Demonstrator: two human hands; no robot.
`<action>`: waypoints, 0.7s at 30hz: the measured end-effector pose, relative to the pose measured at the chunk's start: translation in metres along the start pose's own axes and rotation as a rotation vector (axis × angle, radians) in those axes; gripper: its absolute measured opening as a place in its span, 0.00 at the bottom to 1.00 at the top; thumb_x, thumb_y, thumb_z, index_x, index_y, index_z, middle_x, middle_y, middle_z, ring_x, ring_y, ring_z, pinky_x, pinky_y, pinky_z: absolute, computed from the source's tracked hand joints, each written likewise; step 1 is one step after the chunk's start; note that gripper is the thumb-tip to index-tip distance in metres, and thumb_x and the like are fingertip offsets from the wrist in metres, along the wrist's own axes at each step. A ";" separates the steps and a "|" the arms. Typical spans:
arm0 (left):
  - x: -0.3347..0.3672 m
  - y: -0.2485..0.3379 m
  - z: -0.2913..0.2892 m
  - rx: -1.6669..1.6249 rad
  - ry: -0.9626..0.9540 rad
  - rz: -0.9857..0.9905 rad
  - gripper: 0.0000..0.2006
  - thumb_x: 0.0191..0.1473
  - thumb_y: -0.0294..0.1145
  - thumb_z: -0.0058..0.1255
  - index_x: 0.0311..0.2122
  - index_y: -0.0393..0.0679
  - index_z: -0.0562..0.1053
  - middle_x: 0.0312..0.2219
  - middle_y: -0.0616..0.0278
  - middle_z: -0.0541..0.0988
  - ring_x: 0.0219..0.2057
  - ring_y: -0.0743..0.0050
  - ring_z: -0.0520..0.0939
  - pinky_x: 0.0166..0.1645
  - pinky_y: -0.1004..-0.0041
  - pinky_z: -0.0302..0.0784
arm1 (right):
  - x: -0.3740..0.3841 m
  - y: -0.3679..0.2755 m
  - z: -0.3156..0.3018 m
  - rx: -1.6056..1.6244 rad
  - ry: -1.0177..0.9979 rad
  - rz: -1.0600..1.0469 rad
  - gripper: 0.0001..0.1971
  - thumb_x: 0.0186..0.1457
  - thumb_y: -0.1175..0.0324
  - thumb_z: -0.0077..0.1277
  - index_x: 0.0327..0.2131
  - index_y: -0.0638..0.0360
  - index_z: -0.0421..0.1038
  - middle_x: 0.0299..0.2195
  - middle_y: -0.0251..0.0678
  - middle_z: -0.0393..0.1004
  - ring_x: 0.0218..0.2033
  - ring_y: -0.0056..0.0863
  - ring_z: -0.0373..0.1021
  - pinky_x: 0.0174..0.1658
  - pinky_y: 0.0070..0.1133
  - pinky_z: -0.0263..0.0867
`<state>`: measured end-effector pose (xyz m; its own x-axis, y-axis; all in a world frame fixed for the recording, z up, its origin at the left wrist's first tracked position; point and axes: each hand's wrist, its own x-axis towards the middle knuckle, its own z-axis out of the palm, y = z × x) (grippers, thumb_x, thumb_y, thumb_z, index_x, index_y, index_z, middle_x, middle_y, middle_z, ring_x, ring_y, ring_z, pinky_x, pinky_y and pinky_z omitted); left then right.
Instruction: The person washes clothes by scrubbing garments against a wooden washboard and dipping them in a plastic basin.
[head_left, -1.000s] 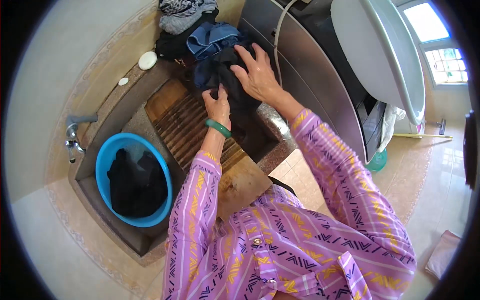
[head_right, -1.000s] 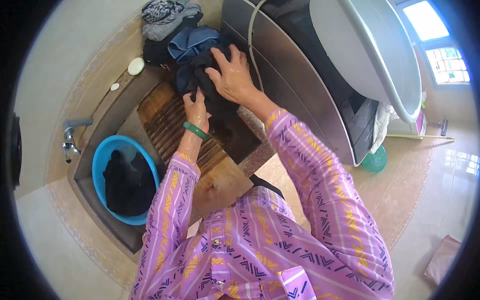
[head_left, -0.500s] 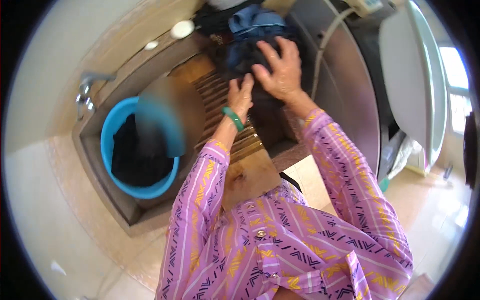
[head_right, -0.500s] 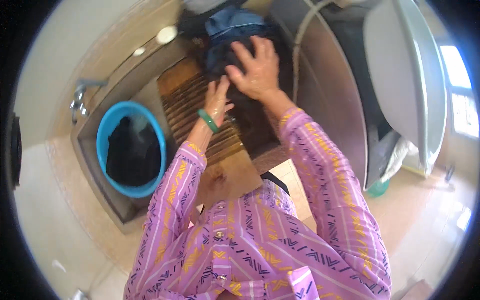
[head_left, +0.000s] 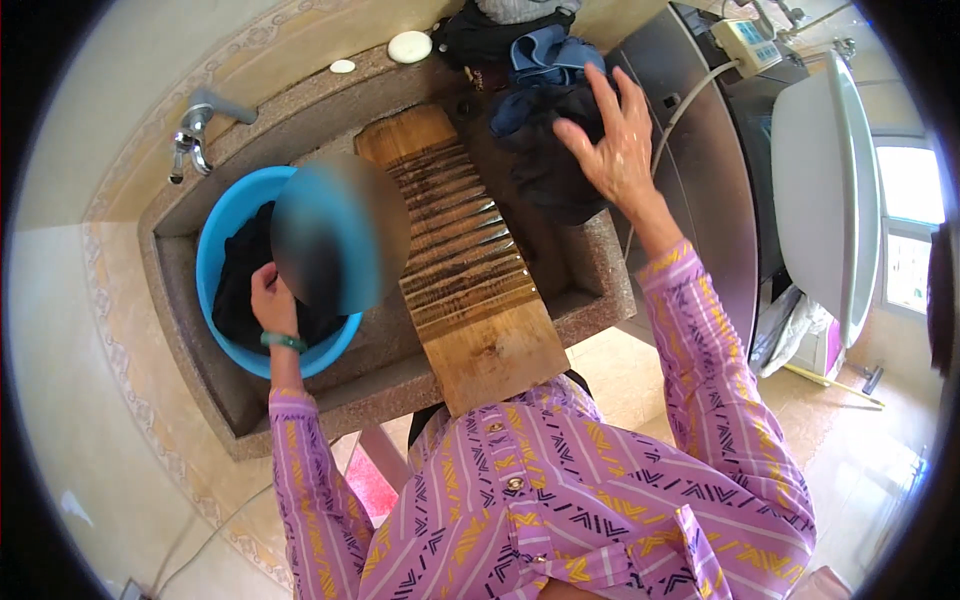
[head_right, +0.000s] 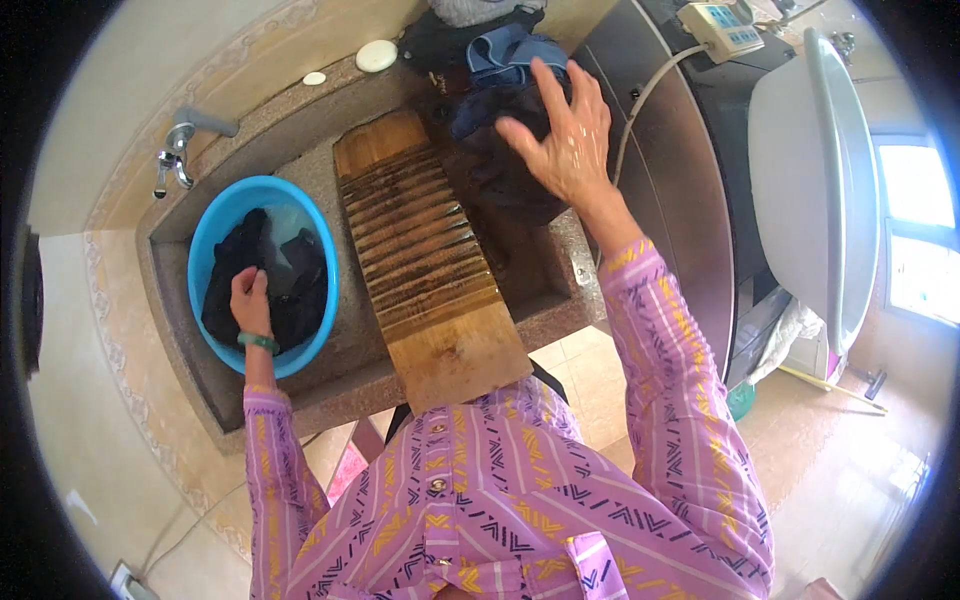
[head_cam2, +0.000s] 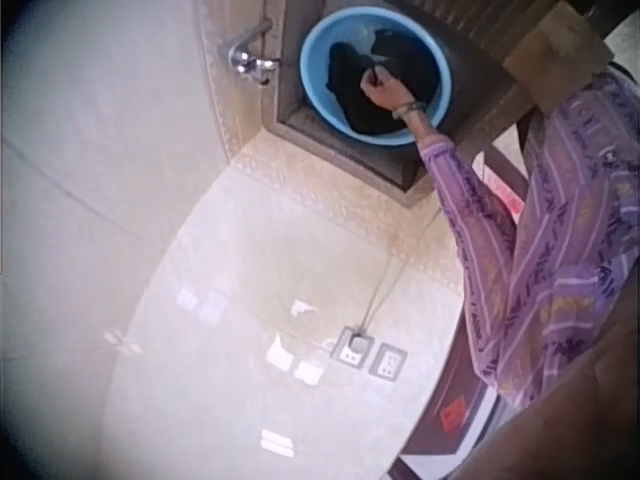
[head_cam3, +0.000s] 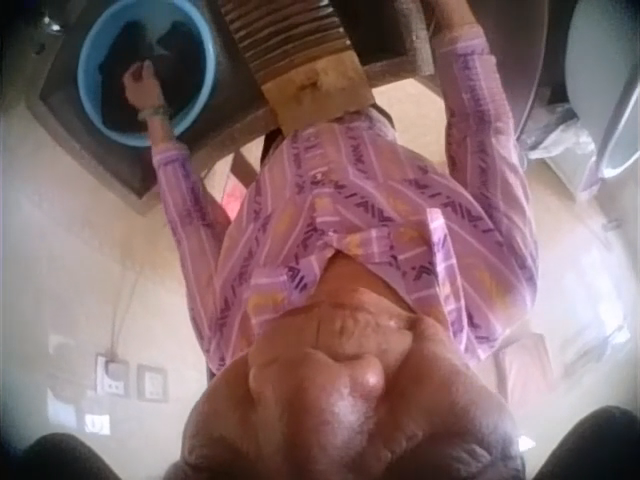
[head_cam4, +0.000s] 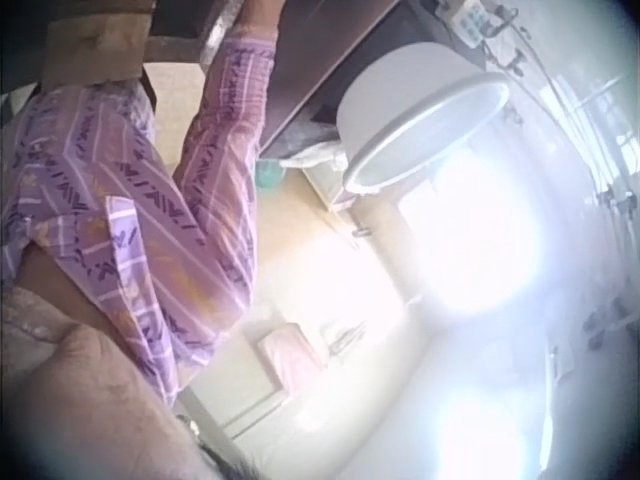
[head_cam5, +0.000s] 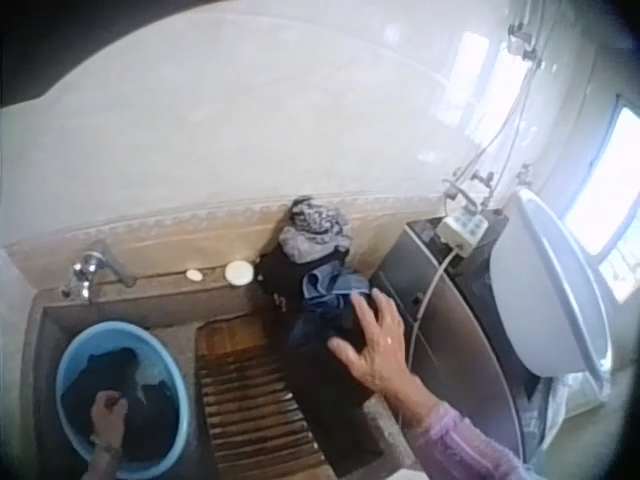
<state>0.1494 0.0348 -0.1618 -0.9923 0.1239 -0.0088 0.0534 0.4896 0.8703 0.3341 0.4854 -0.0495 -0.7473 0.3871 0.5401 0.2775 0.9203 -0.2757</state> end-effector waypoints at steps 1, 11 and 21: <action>-0.002 0.000 -0.005 0.064 0.029 -0.020 0.13 0.50 0.32 0.55 0.40 0.37 0.72 0.34 0.59 0.77 0.36 0.73 0.76 0.42 0.75 0.72 | 0.013 0.005 0.003 -0.006 0.008 0.045 0.37 0.46 0.44 0.53 0.56 0.54 0.58 0.52 0.58 0.58 0.54 0.53 0.54 0.54 0.43 0.51; -0.107 0.186 0.200 -0.102 -0.653 0.643 0.36 0.45 0.32 0.55 0.60 0.43 0.55 0.59 0.45 0.55 0.61 0.48 0.55 0.64 0.59 0.47 | 0.066 0.029 0.046 -0.188 -0.234 0.303 0.21 0.42 0.60 0.58 0.42 0.52 0.70 0.37 0.46 0.71 0.42 0.45 0.68 0.42 0.39 0.62; -0.113 0.214 0.264 0.095 -0.806 0.630 0.33 0.48 0.35 0.52 0.60 0.49 0.55 0.60 0.39 0.47 0.55 0.16 0.50 0.59 0.45 0.52 | 0.074 0.010 0.067 -0.285 -0.316 -0.237 0.17 0.37 0.66 0.57 0.36 0.53 0.72 0.33 0.40 0.67 0.38 0.41 0.66 0.38 0.34 0.60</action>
<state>0.3026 0.3535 -0.1049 -0.4125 0.9077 0.0774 0.5821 0.1972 0.7888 0.2409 0.5199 -0.0655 -0.9444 0.1692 0.2818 0.1984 0.9770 0.0784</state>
